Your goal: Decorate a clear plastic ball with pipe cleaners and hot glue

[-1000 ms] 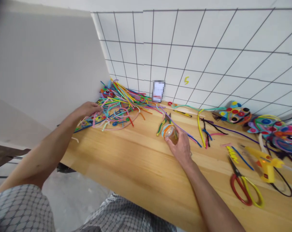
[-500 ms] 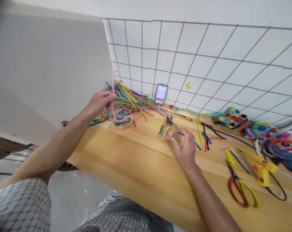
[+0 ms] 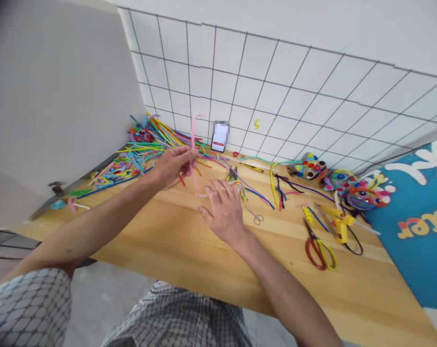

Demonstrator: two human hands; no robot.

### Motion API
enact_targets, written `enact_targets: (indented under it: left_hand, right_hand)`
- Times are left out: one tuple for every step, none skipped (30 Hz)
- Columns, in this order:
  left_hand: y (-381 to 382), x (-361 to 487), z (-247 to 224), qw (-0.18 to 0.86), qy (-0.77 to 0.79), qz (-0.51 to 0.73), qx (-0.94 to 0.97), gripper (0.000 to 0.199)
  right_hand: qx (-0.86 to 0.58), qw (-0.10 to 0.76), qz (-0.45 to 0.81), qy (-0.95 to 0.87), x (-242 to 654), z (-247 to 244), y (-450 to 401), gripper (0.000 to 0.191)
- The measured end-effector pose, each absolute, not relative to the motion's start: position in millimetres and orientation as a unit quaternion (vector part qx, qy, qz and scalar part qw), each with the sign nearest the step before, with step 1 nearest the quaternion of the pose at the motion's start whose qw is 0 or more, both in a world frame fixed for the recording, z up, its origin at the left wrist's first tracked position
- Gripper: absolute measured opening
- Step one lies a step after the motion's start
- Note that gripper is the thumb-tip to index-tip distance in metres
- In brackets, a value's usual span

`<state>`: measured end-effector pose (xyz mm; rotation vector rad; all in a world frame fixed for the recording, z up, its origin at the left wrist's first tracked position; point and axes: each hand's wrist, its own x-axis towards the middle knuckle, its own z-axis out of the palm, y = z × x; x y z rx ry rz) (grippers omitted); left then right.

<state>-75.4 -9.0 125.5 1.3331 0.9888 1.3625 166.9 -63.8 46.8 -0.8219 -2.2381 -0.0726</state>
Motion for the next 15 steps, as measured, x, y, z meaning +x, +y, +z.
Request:
enact_targets:
  left_hand:
    - [-9, -71, 124, 0.484, 0.401, 0.562, 0.539, 0.055]
    - [-9, -68, 123, 0.488, 0.399, 0.567, 0.531, 0.055]
    - [-8, -66, 122, 0.489, 0.400, 0.572, 0.523, 0.055]
    - [-7, -65, 121, 0.488, 0.401, 0.579, 0.516, 0.055]
    - [-7, -64, 120, 0.485, 0.401, 0.587, 0.509, 0.055]
    - [-5, -64, 120, 0.482, 0.399, 0.596, 0.504, 0.055]
    - [-4, -64, 119, 0.477, 0.397, 0.604, 0.500, 0.056]
    - [-2, -64, 118, 0.472, 0.395, 0.612, 0.497, 0.056]
    - [0, -65, 118, 0.466, 0.395, 0.618, 0.495, 0.057]
    - [2, -65, 117, 0.459, 0.396, 0.624, 0.493, 0.057]
    - [4, -64, 116, 0.453, 0.398, 0.629, 0.491, 0.056]
    - [6, -64, 115, 0.447, 0.400, 0.633, 0.489, 0.056]
    - [8, -64, 115, 0.442, 0.402, 0.636, 0.488, 0.055]
    - [10, -63, 114, 0.437, 0.404, 0.639, 0.488, 0.055]
    - [12, -63, 113, 0.433, 0.405, 0.640, 0.489, 0.054]
  right_hand:
    - [-0.326, 0.366, -0.025, -0.871, 163, 47, -63, 0.042]
    - [-0.334, 0.364, -0.012, -0.869, 160, 47, -62, 0.033]
    - [-0.342, 0.365, 0.010, -0.866, 158, 48, -61, 0.025]
    - [-0.351, 0.368, 0.041, -0.860, 156, 48, -61, 0.023]
    - [-0.362, 0.374, 0.080, -0.850, 155, 48, -60, 0.027]
    - [-0.374, 0.381, 0.126, -0.836, 154, 47, -60, 0.034]
    - [-0.387, 0.388, 0.180, -0.817, 154, 47, -60, 0.038]
    - [-0.401, 0.392, 0.241, -0.792, 154, 47, -60, 0.041]
    - [-0.414, 0.392, 0.306, -0.763, 153, 47, -60, 0.042]
    - [-0.423, 0.388, 0.370, -0.730, 153, 47, -61, 0.043]
    - [-0.428, 0.384, 0.426, -0.698, 152, 47, -60, 0.045]
    - [-0.427, 0.380, 0.473, -0.670, 151, 47, -60, 0.047]
    - [-0.421, 0.378, 0.510, -0.648, 150, 47, -60, 0.050]
    - [-0.412, 0.377, 0.537, -0.633, 149, 48, -60, 0.053]
    - [-0.400, 0.376, 0.559, -0.621, 148, 48, -60, 0.056]
